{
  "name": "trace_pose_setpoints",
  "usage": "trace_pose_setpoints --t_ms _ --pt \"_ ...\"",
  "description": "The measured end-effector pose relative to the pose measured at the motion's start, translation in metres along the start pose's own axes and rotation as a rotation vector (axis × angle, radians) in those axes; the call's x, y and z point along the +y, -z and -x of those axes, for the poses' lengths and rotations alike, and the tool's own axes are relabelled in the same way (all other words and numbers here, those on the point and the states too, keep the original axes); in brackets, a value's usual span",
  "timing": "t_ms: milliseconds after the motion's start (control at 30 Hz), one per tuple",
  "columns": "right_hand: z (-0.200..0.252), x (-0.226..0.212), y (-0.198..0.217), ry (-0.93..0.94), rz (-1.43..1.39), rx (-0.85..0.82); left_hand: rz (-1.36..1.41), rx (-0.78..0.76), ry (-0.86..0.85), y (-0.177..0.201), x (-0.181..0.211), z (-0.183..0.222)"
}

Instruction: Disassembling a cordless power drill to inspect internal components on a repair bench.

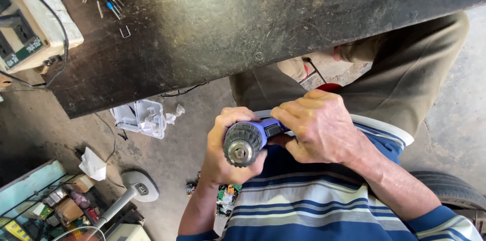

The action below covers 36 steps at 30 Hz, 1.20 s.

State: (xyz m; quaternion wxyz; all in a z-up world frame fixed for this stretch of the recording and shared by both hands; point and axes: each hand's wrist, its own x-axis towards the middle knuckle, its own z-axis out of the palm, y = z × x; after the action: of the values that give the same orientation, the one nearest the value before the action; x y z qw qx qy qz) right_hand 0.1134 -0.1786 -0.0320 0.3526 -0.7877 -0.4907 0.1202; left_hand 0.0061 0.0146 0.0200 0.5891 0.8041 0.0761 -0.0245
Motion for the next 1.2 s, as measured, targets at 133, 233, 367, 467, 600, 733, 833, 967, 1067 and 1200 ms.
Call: trace_pose_setpoints --t_ms 133,233,367,467,600,733,833,967,1067,1200 --pt "0.005 0.0 -0.009 -0.045 -0.03 -0.047 0.113 0.166 -0.153 -0.01 -0.011 -0.005" --pt "0.006 -0.001 -0.008 -0.052 -0.033 -0.053 0.077 0.192 -0.16 -0.013 -0.011 -0.006" --pt "0.005 -0.004 -0.006 -0.086 -0.034 -0.106 0.044 0.244 -0.164 -0.015 -0.008 -0.008" --pt "0.003 -0.004 -0.004 -0.099 -0.052 -0.114 -0.018 0.308 -0.169 -0.02 -0.013 -0.005" --pt "0.0 -0.005 -0.005 -0.12 -0.074 -0.107 -0.091 0.37 -0.175 -0.02 -0.012 -0.007" --pt "-0.002 -0.005 -0.004 -0.113 -0.049 -0.127 -0.07 0.355 -0.145 -0.014 -0.015 -0.006" --pt "-0.006 -0.01 0.001 -0.148 -0.099 -0.15 0.017 0.294 -0.081 -0.01 -0.024 0.002" --pt "-0.01 -0.013 0.006 -0.21 -0.231 -0.212 0.174 0.22 0.123 -0.006 -0.026 0.009" --pt "-0.013 -0.011 0.005 -0.163 -0.248 -0.246 0.225 0.25 0.193 -0.008 -0.031 0.011" --pt "-0.02 -0.016 0.008 0.028 -0.064 -0.23 0.269 0.36 0.233 -0.01 -0.037 0.014"
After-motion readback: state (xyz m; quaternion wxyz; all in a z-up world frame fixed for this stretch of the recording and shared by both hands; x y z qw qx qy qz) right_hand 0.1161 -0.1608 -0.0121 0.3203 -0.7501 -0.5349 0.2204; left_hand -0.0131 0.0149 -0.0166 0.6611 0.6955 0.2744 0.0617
